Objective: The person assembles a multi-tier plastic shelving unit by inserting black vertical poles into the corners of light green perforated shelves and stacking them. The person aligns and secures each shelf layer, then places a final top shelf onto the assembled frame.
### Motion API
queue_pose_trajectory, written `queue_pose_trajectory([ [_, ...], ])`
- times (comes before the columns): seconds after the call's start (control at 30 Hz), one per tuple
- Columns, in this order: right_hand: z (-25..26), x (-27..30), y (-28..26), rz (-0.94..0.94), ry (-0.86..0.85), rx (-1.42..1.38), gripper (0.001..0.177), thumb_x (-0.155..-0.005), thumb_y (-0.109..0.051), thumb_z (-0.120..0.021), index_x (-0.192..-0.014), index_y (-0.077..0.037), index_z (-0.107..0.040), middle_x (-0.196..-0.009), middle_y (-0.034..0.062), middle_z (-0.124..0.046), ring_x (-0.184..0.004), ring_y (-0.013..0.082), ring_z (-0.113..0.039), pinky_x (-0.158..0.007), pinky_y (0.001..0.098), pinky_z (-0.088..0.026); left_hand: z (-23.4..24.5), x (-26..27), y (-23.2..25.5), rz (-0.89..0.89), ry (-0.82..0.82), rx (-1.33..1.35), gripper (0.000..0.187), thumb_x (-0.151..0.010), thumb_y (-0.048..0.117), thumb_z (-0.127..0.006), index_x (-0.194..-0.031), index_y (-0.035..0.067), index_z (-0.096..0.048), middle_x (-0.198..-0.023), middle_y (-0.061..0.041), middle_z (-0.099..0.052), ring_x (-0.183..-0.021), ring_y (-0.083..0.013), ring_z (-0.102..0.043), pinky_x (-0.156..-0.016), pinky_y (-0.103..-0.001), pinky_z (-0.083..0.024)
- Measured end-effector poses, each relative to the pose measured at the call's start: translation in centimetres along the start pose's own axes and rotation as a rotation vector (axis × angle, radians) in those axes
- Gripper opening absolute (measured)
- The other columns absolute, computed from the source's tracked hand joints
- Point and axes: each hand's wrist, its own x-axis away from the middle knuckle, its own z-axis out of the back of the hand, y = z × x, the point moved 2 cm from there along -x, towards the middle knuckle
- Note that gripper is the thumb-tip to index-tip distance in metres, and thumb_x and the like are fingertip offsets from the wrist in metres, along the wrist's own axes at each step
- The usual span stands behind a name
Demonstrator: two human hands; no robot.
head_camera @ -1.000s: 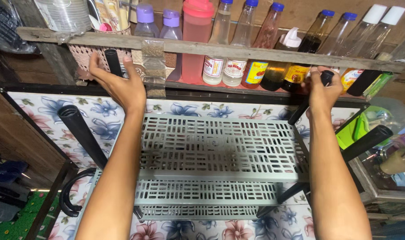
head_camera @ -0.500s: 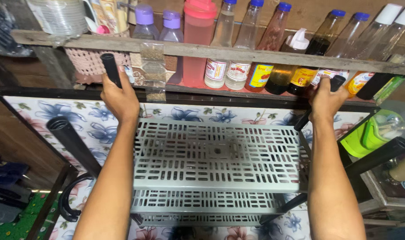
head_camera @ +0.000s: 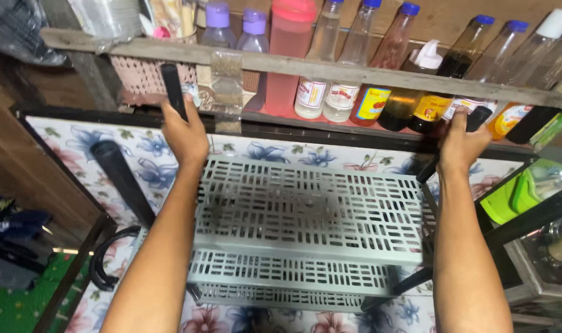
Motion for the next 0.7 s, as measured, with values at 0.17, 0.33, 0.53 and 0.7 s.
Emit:
queue_pose_trajectory([
  [0.17, 1.2, 2.7, 3.7, 0.275, 0.043, 0.393, 0.024, -0.1, -0.012, -0.074, -0.117, 0.001, -0.064, -0.104, 0.0095, -0.072, -0.092, 0.0226, -0.069, -0.083, 0.038, -0.055, 0.8, 3.9, -1.5, 0.265, -0.17, -0.237, 0.06, -0.103, 0.028, -0.059, -0.146, -0.002, -0.031, -0.132, -0.03, -0.058, -0.118, -0.0462, -0.059, -0.099, -0.052, -0.045],
  [0.33, 4.0, 5.0, 7.4, -0.059, -0.112, 0.795, 0.101, -0.088, -0.031, -0.082, -0.148, 0.017, -0.018, -0.123, 0.036, -0.061, -0.117, 0.0423, -0.061, -0.103, 0.0428, -0.047, 2.7, 4.5, -0.8, 0.409, -0.571, -0.533, 0.112, -0.093, 0.037, -0.064, -0.154, -0.011, 0.017, -0.16, -0.032, -0.019, -0.152, -0.0426, -0.017, -0.119, -0.065, -0.017],
  [0.53, 5.1, 10.1, 4.1, -0.161, -0.466, 1.153, 0.125, -0.087, -0.051, -0.077, -0.159, 0.014, 0.001, -0.152, 0.0494, -0.026, -0.147, 0.0554, -0.024, -0.122, 0.0531, -0.024, 5.9, 7.9, 0.4, 0.164, -0.869, -0.816, 0.098, -0.1, 0.059, -0.04, -0.154, -0.014, -0.003, -0.164, -0.035, 0.0, -0.155, -0.0455, 0.008, -0.114, -0.073, 0.007],
  [0.7, 4.4, 16.5, -1.6, -0.163, -0.653, 1.334, 0.099, -0.092, -0.063, -0.054, -0.161, -0.002, -0.018, -0.165, 0.0274, -0.021, -0.156, 0.0422, -0.014, -0.119, 0.0703, -0.012, 8.5, 10.5, 1.8, 0.046, -0.913, -0.813, 0.087, -0.098, 0.064, -0.034, -0.158, 0.002, -0.024, -0.164, -0.033, -0.009, -0.155, -0.0434, 0.003, -0.115, -0.07, 0.008],
])
